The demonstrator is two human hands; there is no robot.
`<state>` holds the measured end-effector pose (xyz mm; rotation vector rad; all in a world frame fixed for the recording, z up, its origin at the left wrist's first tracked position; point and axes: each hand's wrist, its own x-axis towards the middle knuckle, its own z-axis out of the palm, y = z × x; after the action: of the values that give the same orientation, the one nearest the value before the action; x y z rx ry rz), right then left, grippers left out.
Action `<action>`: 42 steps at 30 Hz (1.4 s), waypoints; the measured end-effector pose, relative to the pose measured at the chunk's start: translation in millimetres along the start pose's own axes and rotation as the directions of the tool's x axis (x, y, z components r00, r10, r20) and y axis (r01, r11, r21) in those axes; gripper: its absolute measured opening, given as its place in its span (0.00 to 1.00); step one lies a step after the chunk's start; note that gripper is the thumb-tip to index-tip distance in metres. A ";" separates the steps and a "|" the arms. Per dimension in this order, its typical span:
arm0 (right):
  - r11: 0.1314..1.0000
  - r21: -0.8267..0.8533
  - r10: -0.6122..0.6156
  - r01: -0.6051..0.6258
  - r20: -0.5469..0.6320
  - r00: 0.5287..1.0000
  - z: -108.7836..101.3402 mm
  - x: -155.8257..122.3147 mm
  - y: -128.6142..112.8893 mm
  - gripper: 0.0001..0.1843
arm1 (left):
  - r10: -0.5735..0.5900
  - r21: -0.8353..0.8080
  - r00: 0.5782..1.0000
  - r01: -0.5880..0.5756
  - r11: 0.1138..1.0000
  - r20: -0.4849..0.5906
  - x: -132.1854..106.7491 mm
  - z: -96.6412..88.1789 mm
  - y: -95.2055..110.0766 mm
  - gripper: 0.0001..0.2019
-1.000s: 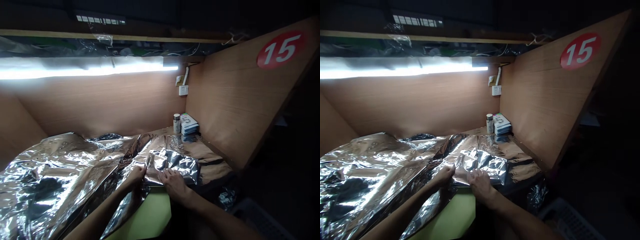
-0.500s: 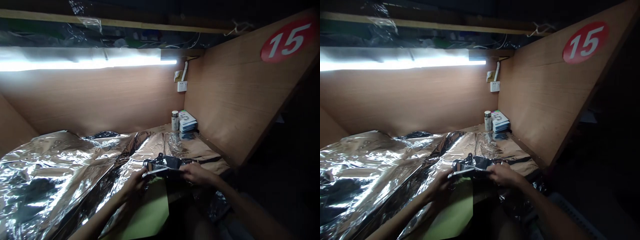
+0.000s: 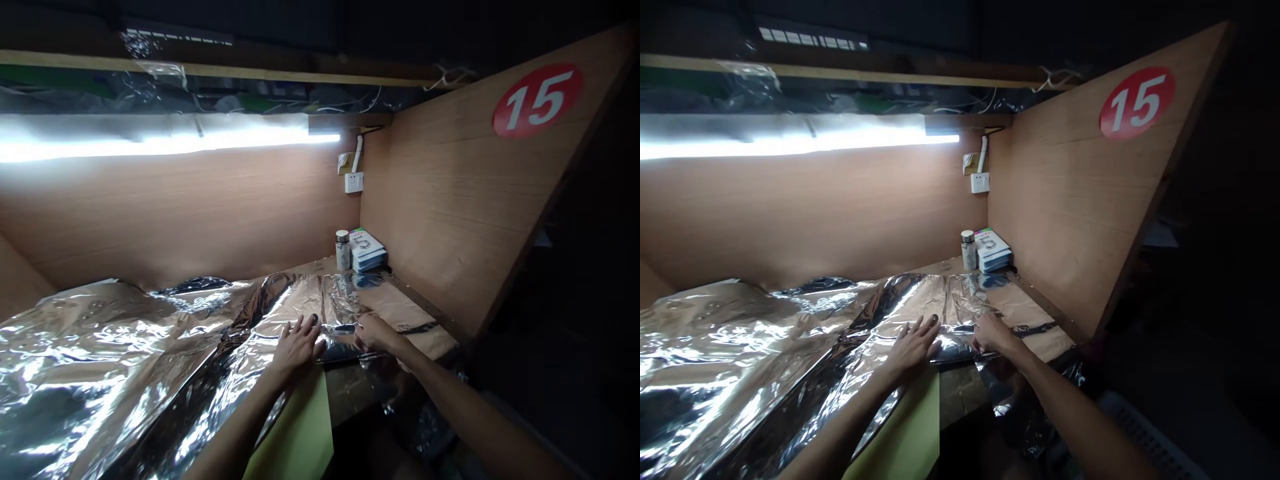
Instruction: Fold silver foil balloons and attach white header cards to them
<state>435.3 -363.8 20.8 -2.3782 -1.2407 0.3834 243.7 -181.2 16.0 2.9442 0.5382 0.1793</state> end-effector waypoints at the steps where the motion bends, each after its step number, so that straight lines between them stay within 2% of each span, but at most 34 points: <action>1: 1.000 -0.027 0.016 -0.017 -0.047 0.999 3.4 -5.2 -5.6 0.14 | 0.020 0.012 0.999 -0.020 1.000 0.025 -1.3 7.2 4.8 0.29; 3: 0.993 -0.114 -0.031 0.015 -0.141 0.990 15.2 -15.7 -15.8 0.23 | 0.031 0.035 0.998 -0.033 0.999 0.052 -3.9 19.9 9.4 0.31; 5: 0.963 -0.229 -0.178 0.140 -0.155 0.972 28.9 -23.5 -21.7 0.30 | 0.034 0.049 0.998 -0.036 0.998 0.052 -4.9 27.4 8.4 0.31; 7: 0.916 -0.314 -0.285 0.248 -0.075 0.956 37.6 -27.7 -22.1 0.33 | 0.038 0.055 0.998 -0.041 0.998 0.047 -3.8 29.0 4.3 0.32; 10: 0.904 -0.311 -0.291 0.295 0.060 0.955 36.0 -35.9 -15.1 0.42 | 0.053 0.051 0.997 -0.056 0.997 0.061 -5.4 25.2 -2.4 0.34; 13: 0.856 -0.288 -0.398 0.430 0.165 0.902 31.8 -63.2 -5.3 0.50 | 0.141 0.046 0.984 -0.147 0.988 0.107 -27.1 25.2 -3.4 0.41; 14: 0.829 -0.301 -0.436 0.472 0.181 0.881 32.6 -77.3 -2.6 0.51 | 0.200 0.044 0.973 -0.206 0.978 0.114 -39.6 27.5 -1.2 0.45; 16: 0.783 -0.355 -0.482 0.512 0.175 0.859 33.6 -108.0 0.5 0.45 | 0.330 0.028 0.939 -0.334 0.942 0.095 -68.2 33.5 7.9 0.50; 17: 0.765 -0.373 -0.500 0.524 0.167 0.850 31.1 -122.3 0.7 0.40 | 0.384 0.008 0.921 -0.385 0.923 0.071 -81.7 35.4 14.5 0.47; 19: 0.747 -0.366 -0.548 0.555 0.132 0.826 14.5 -143.2 -1.4 0.32 | 0.440 -0.080 0.898 -0.437 0.896 0.023 -101.6 31.5 29.5 0.33; 20: 0.750 -0.351 -0.578 0.561 0.064 0.814 0.4 -148.5 -3.4 0.30 | 0.430 -0.154 0.903 -0.425 0.892 -0.004 -106.8 24.4 36.8 0.26; 21: 0.767 -0.336 -0.600 0.547 -0.071 0.797 -16.2 -150.4 -5.9 0.29 | 0.385 -0.254 0.922 -0.380 0.889 -0.034 -109.0 14.0 43.6 0.21; 22: 0.809 -0.312 -0.579 0.498 -0.281 0.765 -33.4 -149.2 -9.1 0.28 | 0.297 -0.382 0.953 -0.299 0.875 -0.066 -108.6 0.9 49.8 0.18; 23: 0.869 -0.247 -0.492 0.428 -0.517 0.700 -48.9 -145.5 -13.1 0.30 | 0.168 -0.537 0.982 -0.186 0.823 -0.084 -106.7 -14.0 55.7 0.18; 24: 0.920 -0.121 -0.345 0.374 -0.703 0.622 -60.8 -139.9 -18.1 0.33 | 0.016 -0.704 0.997 -0.065 0.707 -0.075 -104.2 -29.2 61.7 0.20; 25: 0.930 0.052 -0.187 0.364 -0.785 0.590 -67.6 -132.9 -24.1 0.37 | -0.128 -0.850 0.991 0.042 0.525 -0.030 -101.9 -43.3 68.0 0.22; 26: 0.888 0.248 -0.066 0.388 -0.765 0.641 -68.7 -125.1 -31.1 0.39 | -0.233 -0.945 0.971 0.117 0.305 0.045 -100.4 -55.2 74.6 0.22; 27: 0.797 0.447 -0.018 0.405 -0.653 0.757 -64.3 -116.6 -38.9 0.39 | -0.292 -0.982 0.947 0.164 0.091 0.131 -100.1 -64.1 81.3 0.22; 28: 0.674 0.627 -0.057 0.391 -0.483 0.874 -55.7 -108.2 -46.9 0.37 | -0.311 -0.979 0.928 0.189 -0.077 0.204 -101.0 -69.8 87.5 0.21; 29: 0.542 0.767 -0.146 0.342 -0.315 0.938 -44.2 -100.2 -54.6 0.33 | -0.308 -0.963 0.919 0.199 -0.183 0.248 -102.9 -72.4 92.4 0.21; 30: 0.425 0.863 -0.232 0.272 -0.187 0.955 -31.8 -93.5 -61.4 0.29 | -0.302 -0.954 0.918 0.190 -0.230 0.256 -105.5 -72.7 95.6 0.21; 32: 0.259 0.954 -0.322 0.151 -0.062 0.945 -9.6 -85.3 -70.9 0.24 | -0.279 -0.967 0.940 0.141 -0.213 0.198 -111.7 -69.1 94.9 0.20; 34: 0.184 0.981 -0.370 0.069 0.004 0.929 4.3 -84.7 -75.0 0.21 | -0.257 -0.984 0.958 0.091 -0.153 0.128 -118.1 -64.1 86.2 0.19; 37: 0.095 0.995 -0.418 -0.039 0.076 0.905 12.8 -90.1 -76.7 0.22 | -0.271 -0.994 0.956 0.107 -0.035 0.113 -127.8 -58.5 68.2 0.18; 39: 0.058 0.993 -0.395 -0.102 0.117 0.911 16.2 -92.1 -78.5 0.19 | -0.312 -0.994 0.948 0.091 0.059 0.068 -134.5 -56.5 59.3 0.18; 42: 0.114 0.987 -0.316 -0.111 0.142 0.938 22.4 -90.1 -81.9 0.10 | -0.329 -0.988 0.944 0.036 0.148 -0.015 -144.2 -56.0 52.3 0.14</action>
<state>317.1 -391.1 45.6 -0.9706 -0.7446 1.1760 119.7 -274.7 66.3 1.4862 0.5040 0.5924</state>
